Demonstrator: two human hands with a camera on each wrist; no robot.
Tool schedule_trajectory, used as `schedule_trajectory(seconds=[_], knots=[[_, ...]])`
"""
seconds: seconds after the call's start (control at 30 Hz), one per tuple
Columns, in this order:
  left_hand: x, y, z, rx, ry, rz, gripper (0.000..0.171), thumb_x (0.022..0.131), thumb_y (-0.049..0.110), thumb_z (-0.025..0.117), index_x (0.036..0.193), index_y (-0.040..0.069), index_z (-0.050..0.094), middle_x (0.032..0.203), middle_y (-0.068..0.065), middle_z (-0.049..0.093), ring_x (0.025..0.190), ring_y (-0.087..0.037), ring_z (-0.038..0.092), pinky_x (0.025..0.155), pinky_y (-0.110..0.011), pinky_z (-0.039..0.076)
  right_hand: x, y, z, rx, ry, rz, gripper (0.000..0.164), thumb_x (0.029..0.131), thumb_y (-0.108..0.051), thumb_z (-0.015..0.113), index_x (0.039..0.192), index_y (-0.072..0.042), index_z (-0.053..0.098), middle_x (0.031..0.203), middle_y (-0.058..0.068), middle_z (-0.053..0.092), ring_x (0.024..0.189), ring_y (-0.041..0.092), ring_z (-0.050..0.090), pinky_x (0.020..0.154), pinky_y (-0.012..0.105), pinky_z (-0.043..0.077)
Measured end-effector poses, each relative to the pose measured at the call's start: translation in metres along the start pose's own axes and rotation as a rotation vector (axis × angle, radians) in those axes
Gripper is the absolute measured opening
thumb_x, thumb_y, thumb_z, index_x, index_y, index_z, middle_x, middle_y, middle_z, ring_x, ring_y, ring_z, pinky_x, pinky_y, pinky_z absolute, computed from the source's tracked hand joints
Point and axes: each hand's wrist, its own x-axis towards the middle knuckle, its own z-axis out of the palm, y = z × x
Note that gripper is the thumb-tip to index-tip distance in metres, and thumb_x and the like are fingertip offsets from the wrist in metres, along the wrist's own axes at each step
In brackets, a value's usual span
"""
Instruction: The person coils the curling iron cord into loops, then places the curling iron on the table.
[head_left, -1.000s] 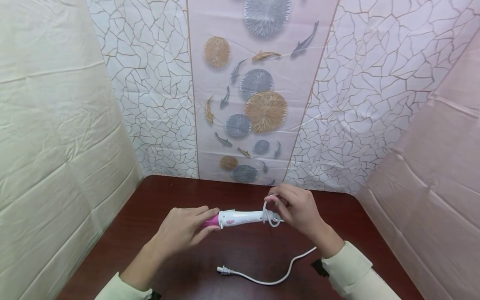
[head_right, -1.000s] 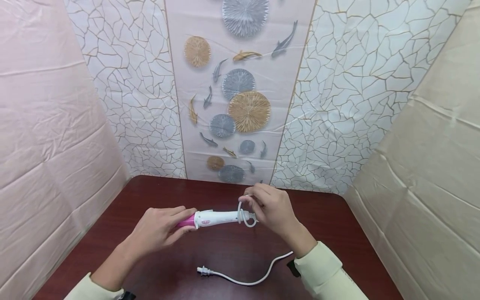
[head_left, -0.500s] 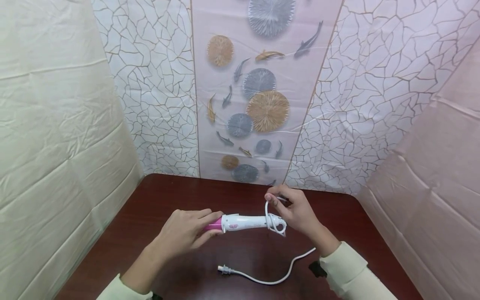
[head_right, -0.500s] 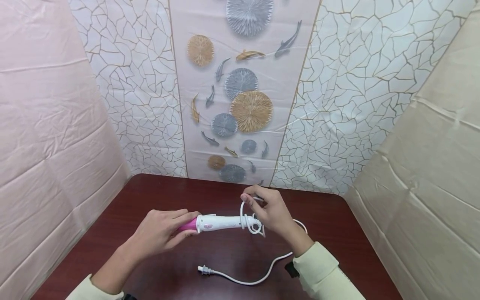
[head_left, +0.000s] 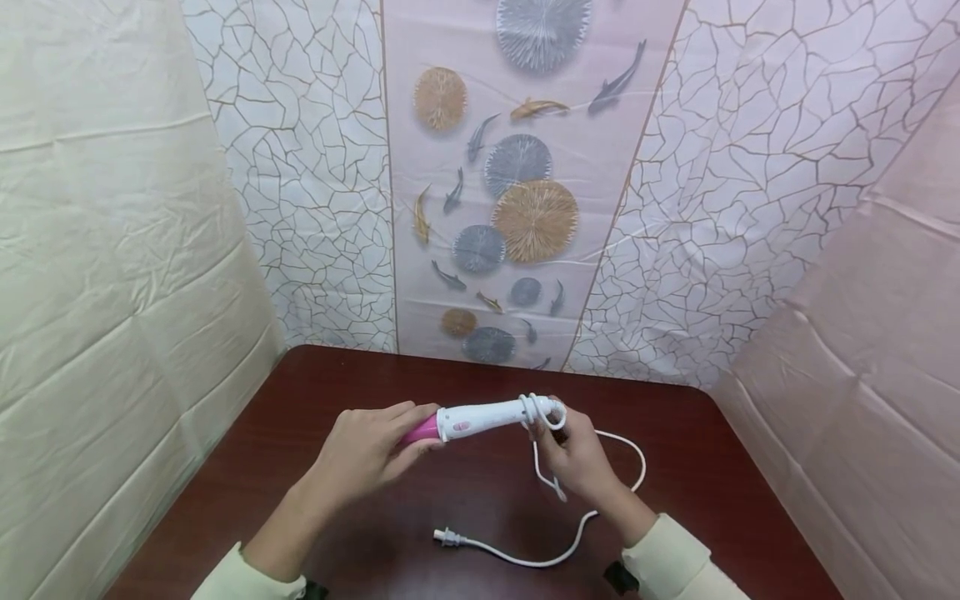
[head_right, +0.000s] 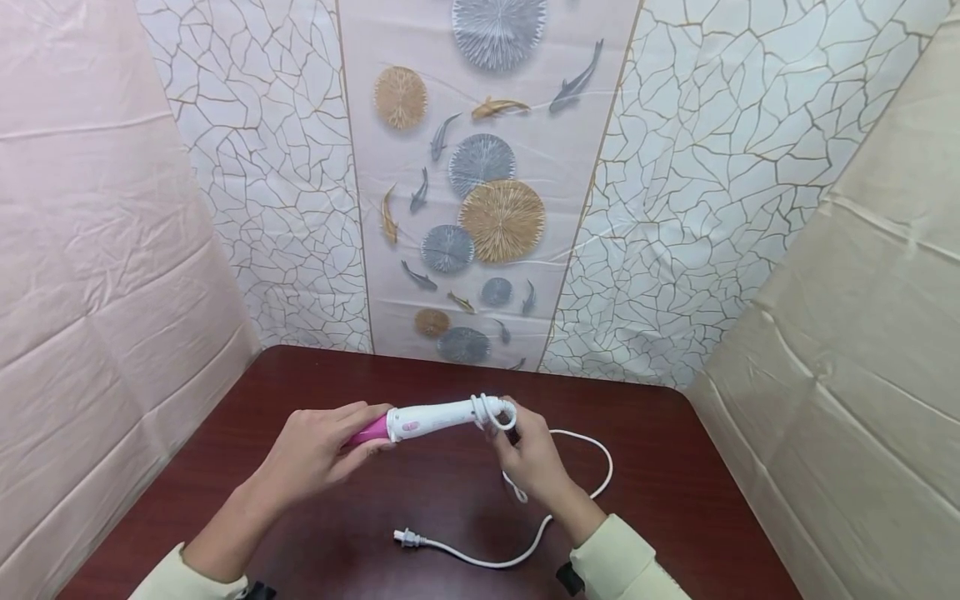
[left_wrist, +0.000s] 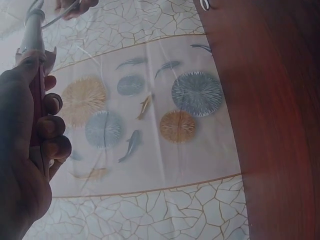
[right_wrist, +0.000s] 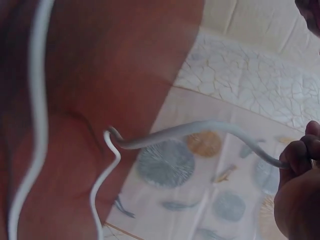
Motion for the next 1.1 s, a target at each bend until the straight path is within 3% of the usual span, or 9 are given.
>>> schedule_trajectory(seconds=[0.23,0.37,0.53,0.67,0.77,0.87,1.0,1.1], knots=[[0.001,-0.002,0.002,-0.001,-0.004,-0.048,0.045,0.094,0.049,0.085,0.13,0.024,0.077,0.088,0.012,0.07,0.059,-0.001,0.044,0.052,-0.019,0.032,-0.022,0.007,0.014,0.037,0.011,-0.101,0.023,0.105,0.012,0.061,0.105,-0.008,0.071,0.071,-0.001,0.064,0.059,-0.004,0.051,0.052,0.015,0.042],[0.001,-0.003,0.0,-0.016,-0.003,-0.064,0.045,0.095,0.049,0.084,0.131,0.022,0.077,0.091,0.01,0.074,0.06,-0.002,0.046,0.053,-0.02,0.033,-0.033,0.012,0.02,0.054,-0.038,-0.083,0.024,0.108,0.011,0.056,0.106,-0.008,0.071,0.068,-0.002,0.062,0.058,-0.005,0.049,0.054,0.014,0.044],[0.006,-0.008,-0.008,-0.031,0.056,-0.107,0.044,0.098,0.049,0.082,0.131,0.02,0.077,0.097,0.007,0.078,0.061,-0.005,0.048,0.054,-0.024,0.039,-0.052,0.019,0.026,0.086,-0.095,-0.069,0.028,0.109,0.011,0.053,0.108,-0.011,0.071,0.065,-0.001,0.06,0.058,-0.006,0.05,0.054,0.014,0.045],[0.012,-0.012,-0.013,0.007,0.051,-0.112,0.045,0.094,0.046,0.086,0.131,0.022,0.077,0.096,0.007,0.077,0.06,-0.006,0.047,0.053,-0.024,0.036,-0.067,0.02,0.026,-0.057,-0.101,-0.108,0.025,0.106,0.007,0.06,0.105,-0.015,0.073,0.074,-0.004,0.067,0.065,-0.007,0.052,0.06,0.014,0.047],[0.014,-0.014,-0.012,0.035,0.023,-0.107,0.045,0.093,0.044,0.087,0.131,0.021,0.077,0.093,0.007,0.075,0.059,-0.006,0.045,0.052,-0.023,0.034,-0.071,0.013,0.023,-0.255,-0.106,-0.236,0.019,0.104,-0.002,0.066,0.102,-0.021,0.073,0.083,-0.011,0.07,0.07,-0.005,0.055,0.065,0.017,0.05],[0.013,-0.018,-0.008,0.076,0.0,-0.116,0.045,0.094,0.046,0.086,0.13,0.021,0.077,0.09,0.008,0.072,0.057,-0.007,0.043,0.051,-0.024,0.033,-0.066,-0.001,0.017,-0.386,-0.115,-0.431,0.015,0.109,-0.015,0.062,0.1,-0.022,0.071,0.084,-0.015,0.067,0.072,-0.002,0.059,0.064,0.019,0.053],[0.007,-0.025,0.002,0.119,-0.048,-0.128,0.042,0.095,0.05,0.084,0.128,0.024,0.078,0.084,0.009,0.066,0.056,-0.008,0.04,0.051,-0.026,0.032,-0.048,-0.026,0.005,-0.428,-0.078,-0.667,0.03,0.117,-0.023,0.048,0.098,-0.017,0.07,0.079,-0.012,0.058,0.066,0.002,0.055,0.059,0.019,0.051],[0.001,-0.028,0.009,0.125,-0.093,-0.127,0.042,0.096,0.051,0.083,0.128,0.025,0.078,0.086,0.01,0.068,0.056,-0.007,0.04,0.051,-0.025,0.032,-0.03,-0.041,-0.006,-0.435,-0.007,-0.801,0.033,0.117,-0.02,0.048,0.096,-0.012,0.071,0.076,-0.009,0.058,0.061,0.004,0.053,0.055,0.018,0.049]])
